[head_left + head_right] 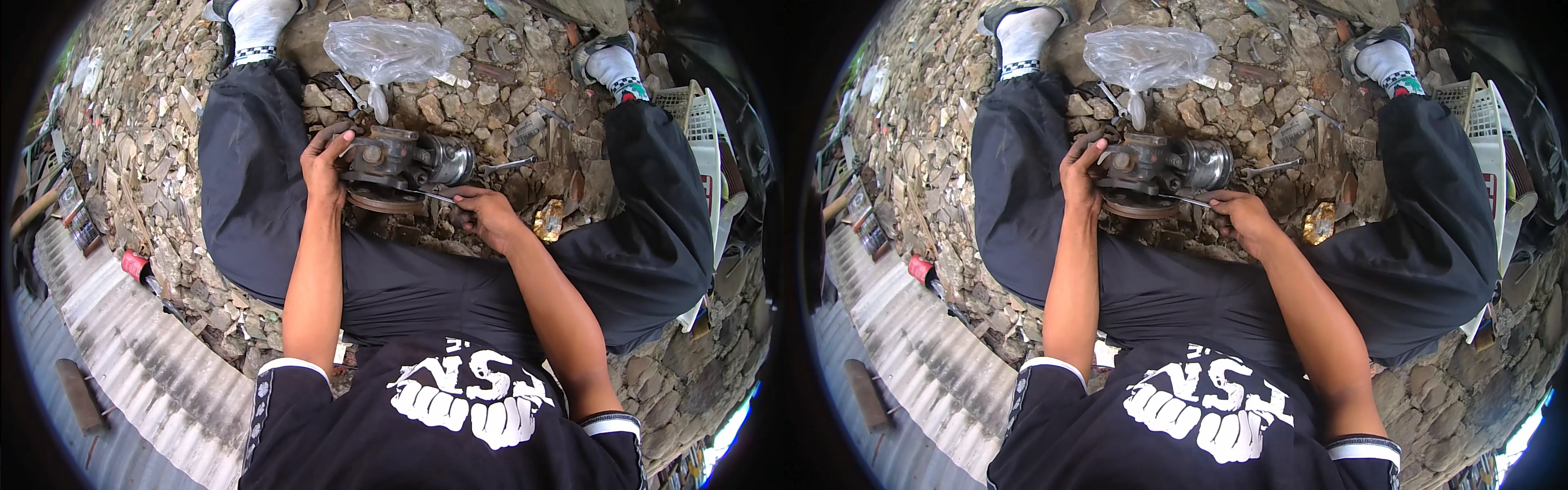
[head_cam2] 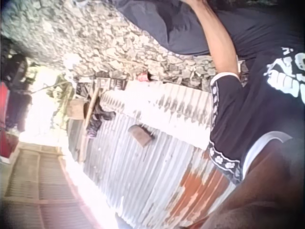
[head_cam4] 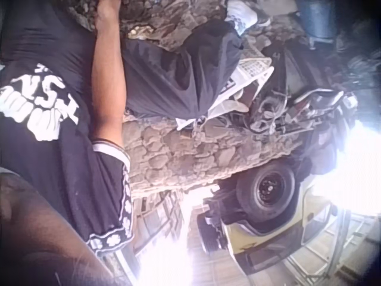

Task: The person sits on a rocky ground and uses a wrench to loosen and tighten bolts on a cylindrical metal mechanical part. They rotate the part to access different sides and continue adjusting the fasteners with the tool.

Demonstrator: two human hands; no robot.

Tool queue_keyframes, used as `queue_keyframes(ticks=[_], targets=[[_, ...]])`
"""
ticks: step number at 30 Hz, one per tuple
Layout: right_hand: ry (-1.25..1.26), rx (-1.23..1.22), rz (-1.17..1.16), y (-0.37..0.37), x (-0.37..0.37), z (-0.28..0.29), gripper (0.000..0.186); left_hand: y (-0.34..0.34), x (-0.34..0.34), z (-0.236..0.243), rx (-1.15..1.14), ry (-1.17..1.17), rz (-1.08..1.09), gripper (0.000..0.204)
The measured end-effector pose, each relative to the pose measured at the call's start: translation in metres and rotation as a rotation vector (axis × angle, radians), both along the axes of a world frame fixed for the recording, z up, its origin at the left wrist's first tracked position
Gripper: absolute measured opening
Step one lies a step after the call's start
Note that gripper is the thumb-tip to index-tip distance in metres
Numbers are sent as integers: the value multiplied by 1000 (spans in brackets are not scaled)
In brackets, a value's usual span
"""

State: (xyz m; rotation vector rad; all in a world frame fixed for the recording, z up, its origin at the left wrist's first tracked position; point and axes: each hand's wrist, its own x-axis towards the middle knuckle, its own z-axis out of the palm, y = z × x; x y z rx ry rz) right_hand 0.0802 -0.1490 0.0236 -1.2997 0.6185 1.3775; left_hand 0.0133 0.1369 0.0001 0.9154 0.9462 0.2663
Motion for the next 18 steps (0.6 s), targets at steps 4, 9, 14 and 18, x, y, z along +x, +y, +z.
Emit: queue_keyframes(ticks=[4,9,14,18], targets=[[34,7,-56,3,-3,-3,24,0,0,-1,-5,-52,-27,24],[94,-52,-84,6,-7,-11,20,-3,-3,2,84,-102,-102,24],[341,59,-250,-4,-12,-24,16,-3,3,6,68,-106,-103,24],[130,14,-72,2,-13,-33,16,-4,3,6,69,-107,-104,24]])
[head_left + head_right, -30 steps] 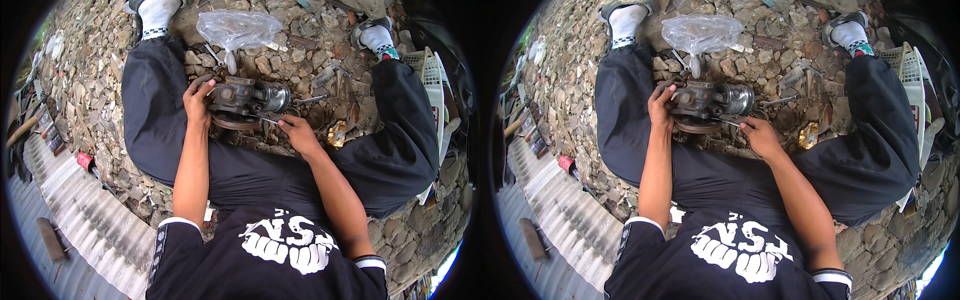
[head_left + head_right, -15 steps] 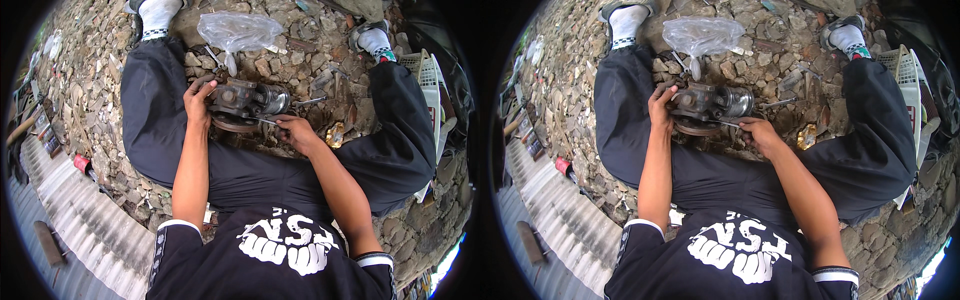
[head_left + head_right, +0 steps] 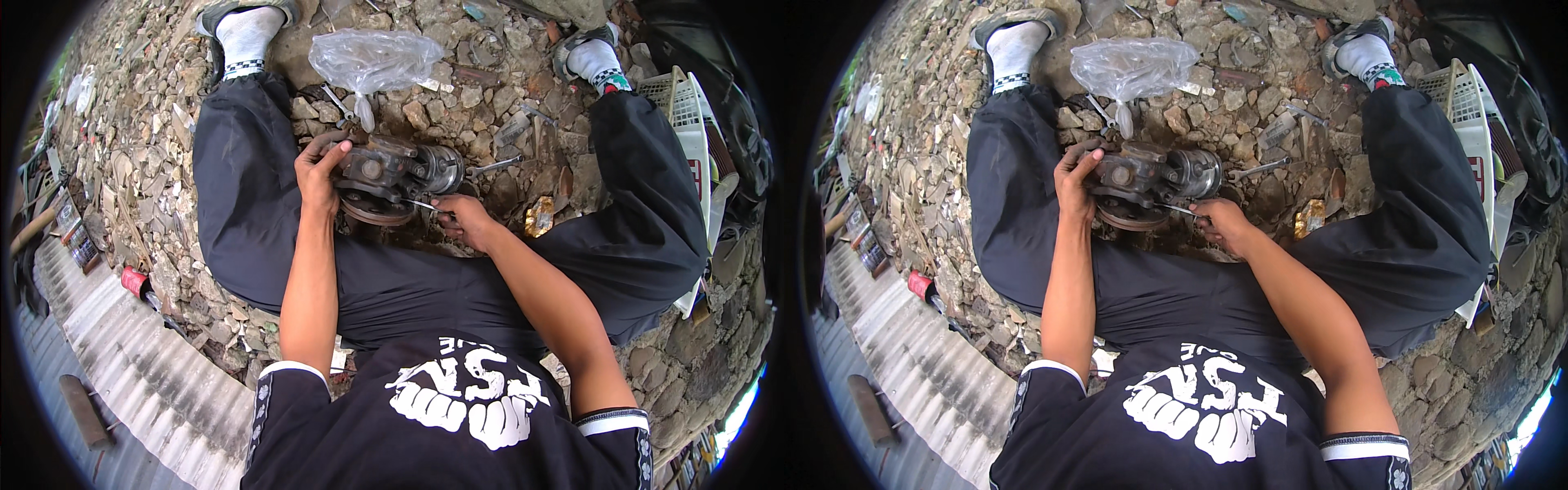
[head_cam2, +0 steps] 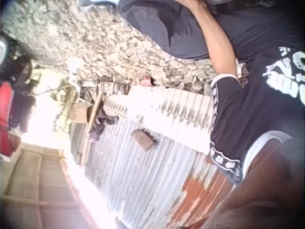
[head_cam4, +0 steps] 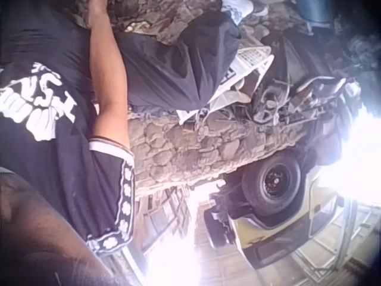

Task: The person sits on a rocky ground and uses a wrench to loosen and tighten bolts on a cylindrical metal mechanical part. They rotate the part to access different sides and continue adjusting the fasteners with the tool.

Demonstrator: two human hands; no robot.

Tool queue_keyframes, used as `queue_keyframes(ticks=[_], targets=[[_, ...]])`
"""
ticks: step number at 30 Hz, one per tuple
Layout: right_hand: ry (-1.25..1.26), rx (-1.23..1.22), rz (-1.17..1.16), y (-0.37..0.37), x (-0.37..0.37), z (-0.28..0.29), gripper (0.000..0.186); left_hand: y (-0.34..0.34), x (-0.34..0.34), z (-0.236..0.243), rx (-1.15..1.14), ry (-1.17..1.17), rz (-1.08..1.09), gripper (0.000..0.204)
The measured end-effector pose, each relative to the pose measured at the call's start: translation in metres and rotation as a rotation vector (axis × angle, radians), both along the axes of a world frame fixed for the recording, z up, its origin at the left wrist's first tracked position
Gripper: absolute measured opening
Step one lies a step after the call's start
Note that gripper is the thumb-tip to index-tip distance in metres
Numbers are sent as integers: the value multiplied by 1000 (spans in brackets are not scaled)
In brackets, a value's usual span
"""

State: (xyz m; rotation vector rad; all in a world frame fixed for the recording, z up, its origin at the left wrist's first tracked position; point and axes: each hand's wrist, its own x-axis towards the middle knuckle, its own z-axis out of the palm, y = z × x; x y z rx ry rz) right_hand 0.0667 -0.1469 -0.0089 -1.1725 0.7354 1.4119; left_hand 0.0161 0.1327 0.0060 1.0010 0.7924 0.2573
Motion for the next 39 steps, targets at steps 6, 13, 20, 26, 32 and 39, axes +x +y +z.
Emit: queue_keyframes(ticks=[6,13,20,26,32,39], targets=[[-259,-286,309,15,-9,-22,19,1,2,-3,-13,-12,-32,24],[-132,-174,107,19,-6,11,23,5,0,-6,-18,-21,-17,22],[-634,-364,527,23,-4,16,42,7,-2,-8,68,22,-30,22],[-162,-286,205,19,-10,-11,42,-1,0,9,59,11,-89,21],[-873,-120,796,31,-13,87,36,2,2,5,100,63,-96,21],[-944,-158,1091,33,-9,128,27,-1,1,10,86,54,-95,21]])
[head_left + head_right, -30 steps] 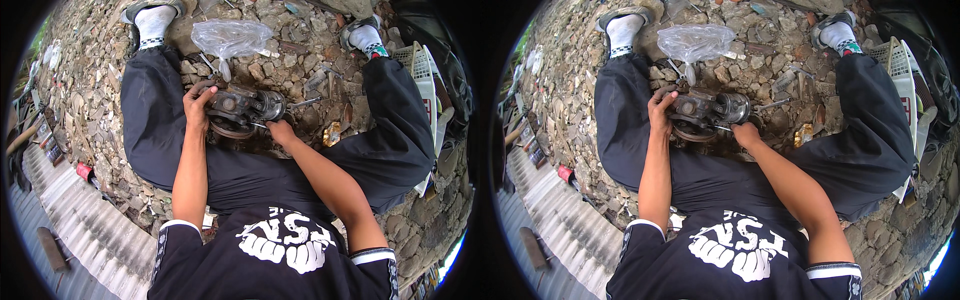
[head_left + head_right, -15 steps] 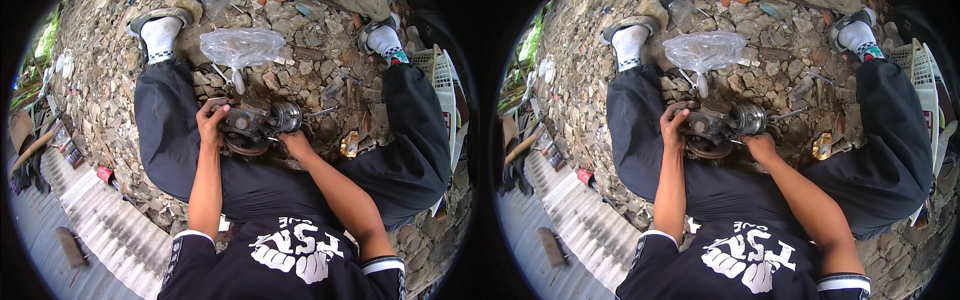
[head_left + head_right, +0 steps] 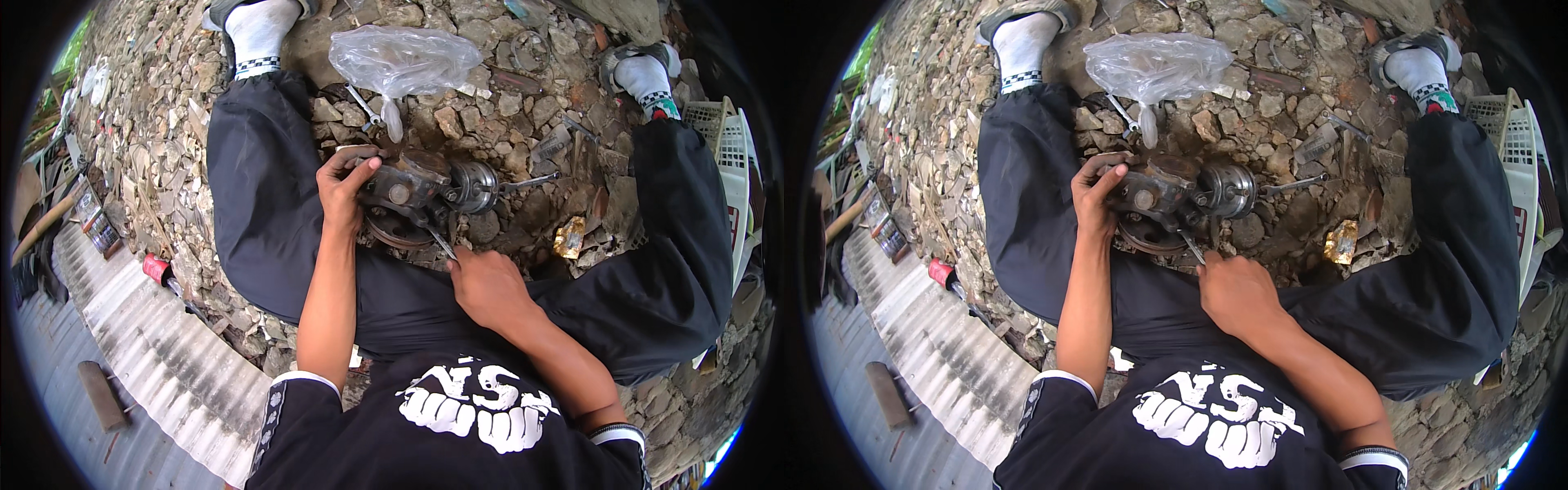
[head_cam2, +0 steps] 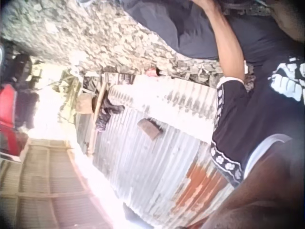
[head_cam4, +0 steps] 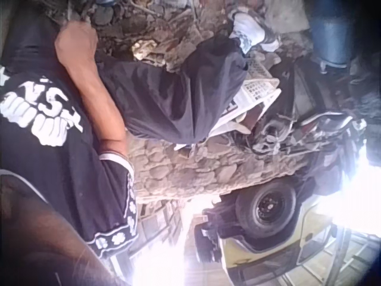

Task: The person sits on a rocky ground and uses a wrench to loosen and tighten bolts on a cylindrical metal mechanical part. They rotate the part to access different sides and continue adjusting the fasteners with the tool.

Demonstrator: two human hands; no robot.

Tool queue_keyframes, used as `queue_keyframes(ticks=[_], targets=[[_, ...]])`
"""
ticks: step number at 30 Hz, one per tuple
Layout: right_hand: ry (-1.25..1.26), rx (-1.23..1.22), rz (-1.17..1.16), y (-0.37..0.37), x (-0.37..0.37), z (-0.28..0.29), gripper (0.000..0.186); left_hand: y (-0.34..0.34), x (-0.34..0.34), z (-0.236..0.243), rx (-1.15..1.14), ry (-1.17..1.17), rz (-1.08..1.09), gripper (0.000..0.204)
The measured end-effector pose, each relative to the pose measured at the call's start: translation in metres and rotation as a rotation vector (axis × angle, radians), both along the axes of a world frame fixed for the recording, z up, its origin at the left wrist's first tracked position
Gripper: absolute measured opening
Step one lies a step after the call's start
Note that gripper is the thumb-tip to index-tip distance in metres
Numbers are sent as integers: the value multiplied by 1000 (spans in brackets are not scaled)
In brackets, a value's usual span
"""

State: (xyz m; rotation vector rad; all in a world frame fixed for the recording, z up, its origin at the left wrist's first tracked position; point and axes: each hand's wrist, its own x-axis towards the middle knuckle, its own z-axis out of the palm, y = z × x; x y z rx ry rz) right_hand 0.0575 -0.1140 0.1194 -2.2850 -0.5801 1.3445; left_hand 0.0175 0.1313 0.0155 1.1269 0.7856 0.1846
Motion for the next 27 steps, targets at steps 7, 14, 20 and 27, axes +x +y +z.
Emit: queue_keyframes(ticks=[7,14,20,27], targets=[[8,17,-157,-34,8,-40,25,-1,1,-1,-40,35,47,20],[-26,93,-256,-45,20,-71,31,-11,12,2,-189,131,227,20],[-70,114,-163,-39,21,-83,29,-5,0,-14,-172,84,195,19],[-50,88,-210,-31,9,-94,33,-5,6,-10,-181,94,186,19]])
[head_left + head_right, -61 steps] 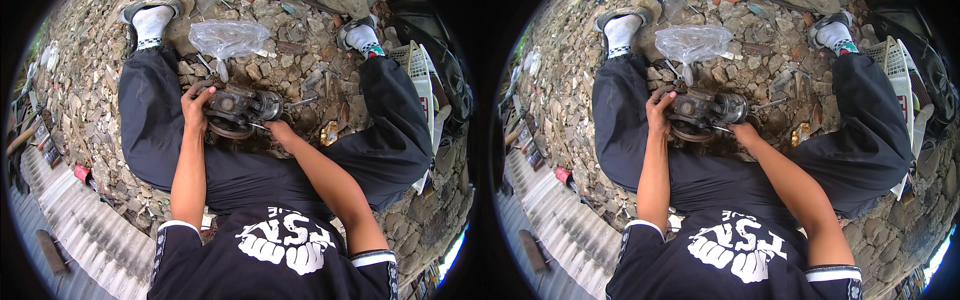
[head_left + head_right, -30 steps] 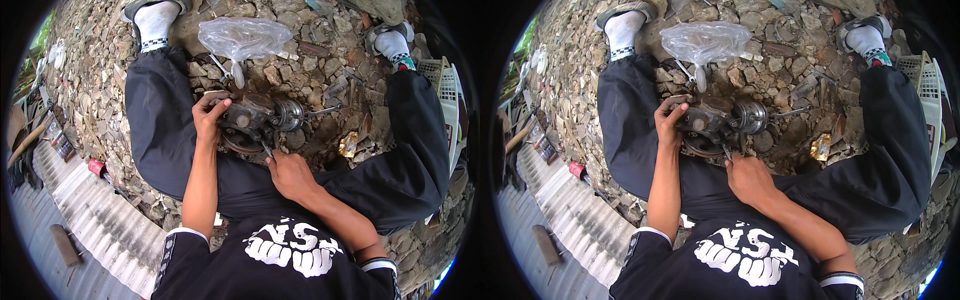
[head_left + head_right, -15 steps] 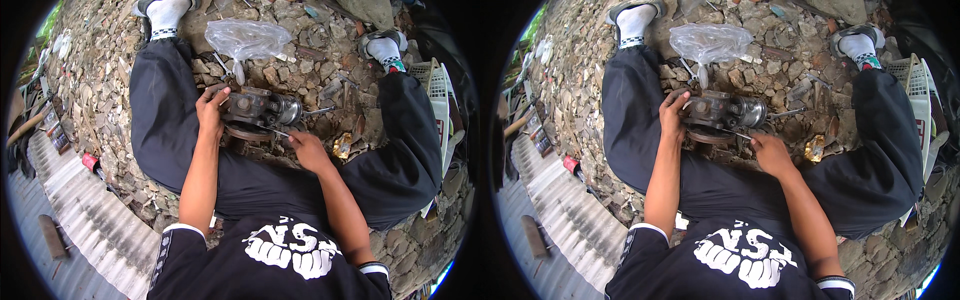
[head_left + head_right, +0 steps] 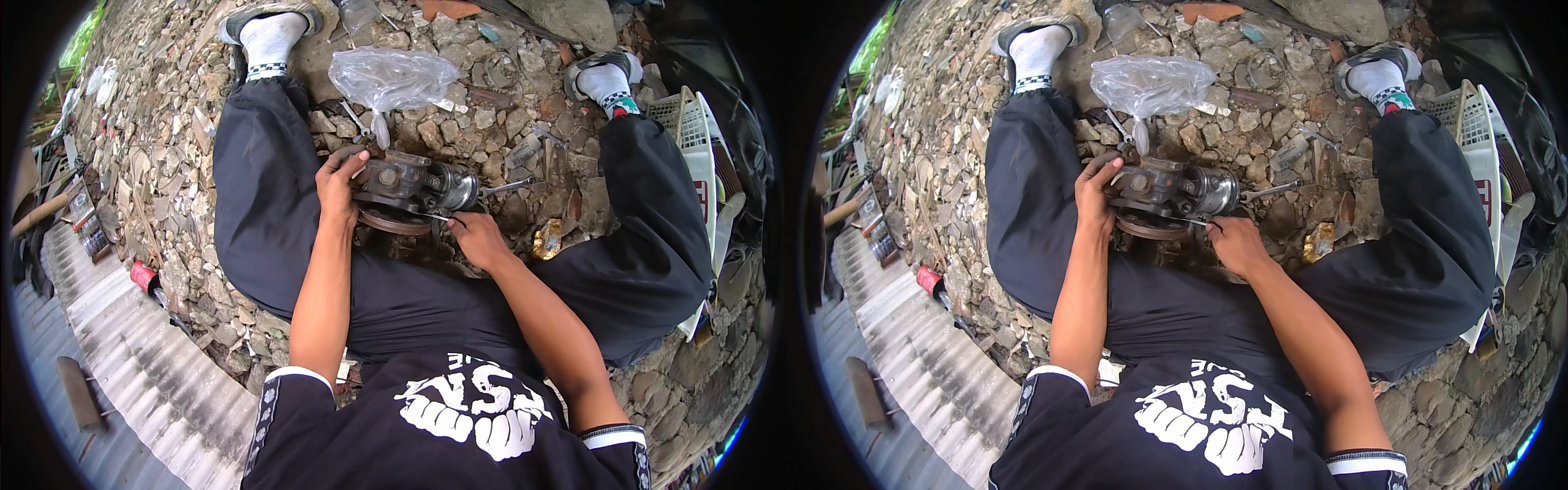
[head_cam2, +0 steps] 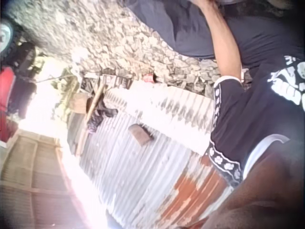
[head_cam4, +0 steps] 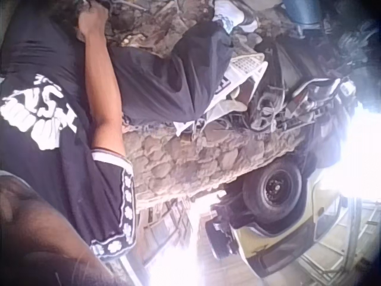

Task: The person sits on a rocky ground and uses a wrench to loosen and tighten bolts on a cylindrical metal mechanical part. They rotate the part to access different sides and continue adjusting the fasteners with the tool.

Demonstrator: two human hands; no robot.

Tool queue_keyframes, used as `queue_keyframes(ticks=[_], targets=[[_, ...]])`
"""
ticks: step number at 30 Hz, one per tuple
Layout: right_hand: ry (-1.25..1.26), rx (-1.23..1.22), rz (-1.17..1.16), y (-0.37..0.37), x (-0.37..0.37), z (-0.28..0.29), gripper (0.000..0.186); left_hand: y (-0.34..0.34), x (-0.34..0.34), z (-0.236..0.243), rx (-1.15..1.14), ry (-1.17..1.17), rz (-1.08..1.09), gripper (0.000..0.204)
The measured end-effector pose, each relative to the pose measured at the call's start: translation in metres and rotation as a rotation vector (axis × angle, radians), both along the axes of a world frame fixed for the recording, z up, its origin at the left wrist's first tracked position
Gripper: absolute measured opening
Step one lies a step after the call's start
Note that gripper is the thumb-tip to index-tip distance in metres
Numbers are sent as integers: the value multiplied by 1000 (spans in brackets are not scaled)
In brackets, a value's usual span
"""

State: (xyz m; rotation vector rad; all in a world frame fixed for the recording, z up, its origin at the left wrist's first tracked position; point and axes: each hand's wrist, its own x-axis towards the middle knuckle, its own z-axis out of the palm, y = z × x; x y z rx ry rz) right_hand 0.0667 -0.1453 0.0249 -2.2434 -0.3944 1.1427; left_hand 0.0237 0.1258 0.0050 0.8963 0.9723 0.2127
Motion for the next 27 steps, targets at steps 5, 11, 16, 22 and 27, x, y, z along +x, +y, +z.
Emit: queue_keyframes(ticks=[5,11,16,22,27], targets=[[108,13,-30,3,6,-2,33,-2,7,8,-2,-3,-21,19],[-100,39,108,6,3,17,30,5,0,-4,-16,-22,-21,19],[-41,222,121,19,7,87,22,-1,0,0,1,-19,-19,20],[-209,137,73,-7,6,76,19,3,-4,-4,5,-6,-9,20],[-249,105,73,-13,7,47,19,1,-2,2,-11,0,1,19]])
